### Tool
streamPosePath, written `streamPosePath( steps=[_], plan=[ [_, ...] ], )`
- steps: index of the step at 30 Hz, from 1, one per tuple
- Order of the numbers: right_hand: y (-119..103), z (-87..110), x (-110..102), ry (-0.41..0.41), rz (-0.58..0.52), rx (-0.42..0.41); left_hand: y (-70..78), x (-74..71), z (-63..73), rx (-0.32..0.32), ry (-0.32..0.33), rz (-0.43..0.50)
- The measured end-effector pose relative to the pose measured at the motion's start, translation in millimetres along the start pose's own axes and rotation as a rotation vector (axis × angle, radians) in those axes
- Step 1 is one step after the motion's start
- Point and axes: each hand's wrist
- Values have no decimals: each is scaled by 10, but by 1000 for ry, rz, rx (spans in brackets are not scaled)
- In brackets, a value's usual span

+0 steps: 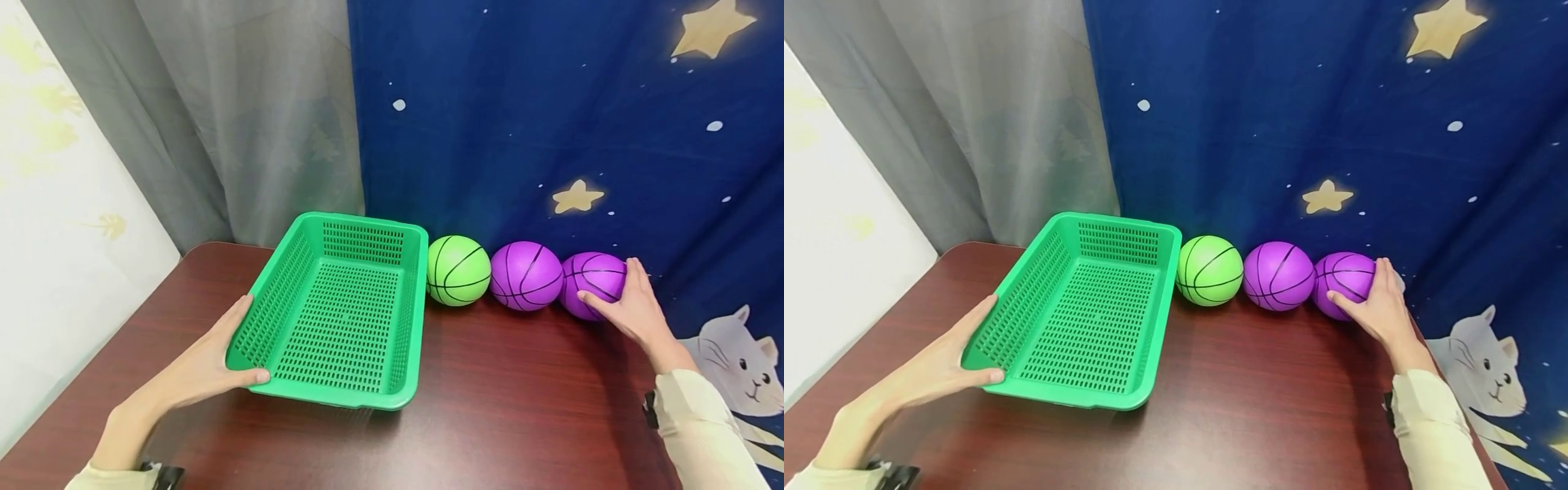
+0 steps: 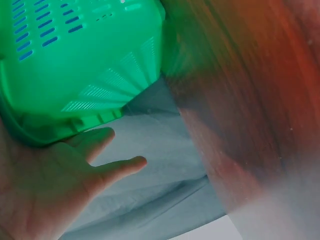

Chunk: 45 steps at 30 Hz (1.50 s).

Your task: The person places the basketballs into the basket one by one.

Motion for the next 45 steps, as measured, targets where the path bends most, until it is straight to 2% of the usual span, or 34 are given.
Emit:
streamPosePath(
  steps=[6,16,22,29,39,45],
  plan=[
    [45,-48,73,21,8,14,-24,26,-28,-4,-6,48],
    [54,-45,202,104,-23,4,-54,33,-22,-7,10,43],
    [45,-1,188,106,-10,34,-51,35,-59,5,7,73],
    [3,1,200,113,4,59,-52,17,-36,-4,5,71],
    [17,56,134,179,11,115,-57,9,-51,-15,-4,72],
    [-87,61,-55,254,6,156,-60,6,-35,-21,-2,58]
  ],
)
Point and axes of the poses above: each hand's wrist, its own z-axis away from the middle knuckle, its own x-axis out of the palm, y = z × x, and after that the axes turned 10 degrees about y, right-handed
